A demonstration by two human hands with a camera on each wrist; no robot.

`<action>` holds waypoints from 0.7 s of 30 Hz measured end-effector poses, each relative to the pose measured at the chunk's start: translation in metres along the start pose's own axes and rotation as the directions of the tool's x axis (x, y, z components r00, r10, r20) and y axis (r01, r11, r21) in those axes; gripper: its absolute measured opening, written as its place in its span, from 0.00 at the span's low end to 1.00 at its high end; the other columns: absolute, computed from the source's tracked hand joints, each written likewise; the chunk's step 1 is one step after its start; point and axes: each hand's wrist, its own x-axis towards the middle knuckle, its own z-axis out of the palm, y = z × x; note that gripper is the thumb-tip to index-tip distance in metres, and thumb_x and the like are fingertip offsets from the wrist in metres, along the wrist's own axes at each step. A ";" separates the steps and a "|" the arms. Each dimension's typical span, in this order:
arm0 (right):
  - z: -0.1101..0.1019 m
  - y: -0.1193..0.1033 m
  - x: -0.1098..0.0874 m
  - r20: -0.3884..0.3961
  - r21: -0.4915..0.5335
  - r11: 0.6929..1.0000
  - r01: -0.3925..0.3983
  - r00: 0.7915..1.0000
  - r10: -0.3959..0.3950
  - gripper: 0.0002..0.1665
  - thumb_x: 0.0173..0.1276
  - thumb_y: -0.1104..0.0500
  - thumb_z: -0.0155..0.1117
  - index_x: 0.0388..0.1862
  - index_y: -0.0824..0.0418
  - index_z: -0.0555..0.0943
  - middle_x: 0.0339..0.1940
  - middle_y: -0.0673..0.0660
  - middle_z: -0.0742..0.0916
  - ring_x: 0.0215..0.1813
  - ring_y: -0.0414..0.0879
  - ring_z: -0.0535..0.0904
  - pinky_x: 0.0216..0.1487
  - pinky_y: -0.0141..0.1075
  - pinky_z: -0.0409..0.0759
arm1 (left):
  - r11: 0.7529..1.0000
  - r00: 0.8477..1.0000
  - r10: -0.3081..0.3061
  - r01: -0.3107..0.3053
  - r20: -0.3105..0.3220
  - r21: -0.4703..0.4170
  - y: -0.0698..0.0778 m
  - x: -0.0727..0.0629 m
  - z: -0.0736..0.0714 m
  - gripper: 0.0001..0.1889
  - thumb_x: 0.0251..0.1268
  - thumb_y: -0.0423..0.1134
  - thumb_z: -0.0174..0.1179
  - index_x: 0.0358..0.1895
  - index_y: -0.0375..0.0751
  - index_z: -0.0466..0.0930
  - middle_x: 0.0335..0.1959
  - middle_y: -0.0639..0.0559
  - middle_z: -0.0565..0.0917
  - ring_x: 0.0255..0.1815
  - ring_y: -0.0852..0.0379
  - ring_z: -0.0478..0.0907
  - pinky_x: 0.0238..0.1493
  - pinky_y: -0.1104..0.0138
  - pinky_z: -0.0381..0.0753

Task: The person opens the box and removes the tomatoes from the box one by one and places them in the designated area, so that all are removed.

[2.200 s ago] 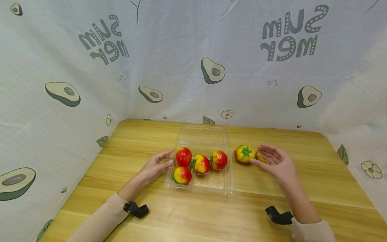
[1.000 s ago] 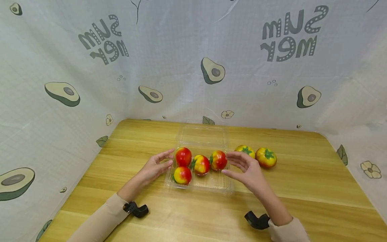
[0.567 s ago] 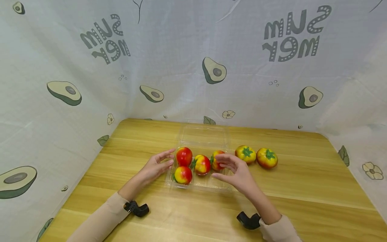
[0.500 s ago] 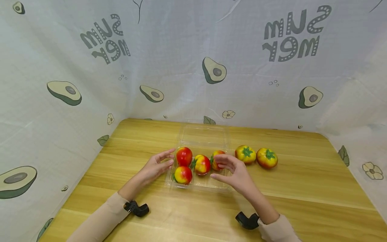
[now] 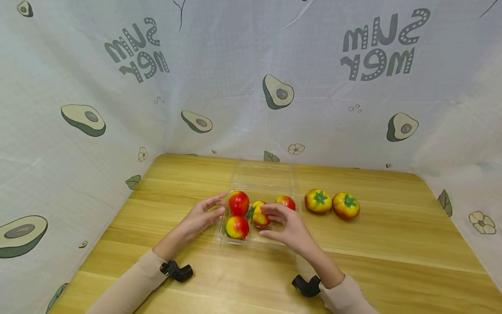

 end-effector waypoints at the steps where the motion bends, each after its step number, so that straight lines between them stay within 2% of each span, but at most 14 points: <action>1: 0.001 0.000 0.001 0.002 0.003 1.000 0.000 1.000 0.000 0.33 0.54 0.71 0.77 0.59 0.73 0.76 0.57 0.70 0.81 0.59 0.63 0.78 0.60 0.40 0.78 | 1.000 1.000 0.001 -0.001 0.000 0.000 0.000 0.000 0.000 0.29 0.72 0.28 0.58 0.74 0.37 0.65 0.58 0.38 0.71 0.41 0.60 0.75 0.45 0.73 0.81; 4: 0.006 0.000 0.003 0.006 0.001 1.000 0.005 1.000 -0.005 0.33 0.53 0.71 0.77 0.59 0.73 0.76 0.57 0.70 0.81 0.58 0.63 0.78 0.60 0.47 0.77 | 1.000 1.000 0.003 -0.003 0.001 -0.001 0.001 0.000 0.001 0.29 0.72 0.28 0.58 0.74 0.37 0.65 0.58 0.38 0.71 0.40 0.60 0.75 0.45 0.73 0.81; 10: 0.013 -0.003 0.006 0.004 -0.027 0.999 -0.019 1.000 0.020 0.33 0.54 0.69 0.78 0.59 0.71 0.77 0.58 0.68 0.82 0.59 0.61 0.78 0.61 0.51 0.76 | 1.000 1.000 0.006 -0.006 0.004 -0.001 0.001 0.000 0.000 0.29 0.72 0.28 0.58 0.74 0.37 0.65 0.58 0.38 0.71 0.40 0.60 0.75 0.44 0.74 0.81; 21: 0.015 -0.001 0.005 -0.028 -0.078 0.997 0.011 1.000 -0.013 0.33 0.53 0.70 0.79 0.58 0.71 0.77 0.57 0.67 0.82 0.59 0.60 0.79 0.60 0.49 0.77 | 1.000 1.000 0.007 -0.007 0.013 -0.006 0.000 0.000 0.000 0.29 0.72 0.28 0.58 0.74 0.36 0.64 0.58 0.38 0.71 0.40 0.60 0.75 0.45 0.74 0.81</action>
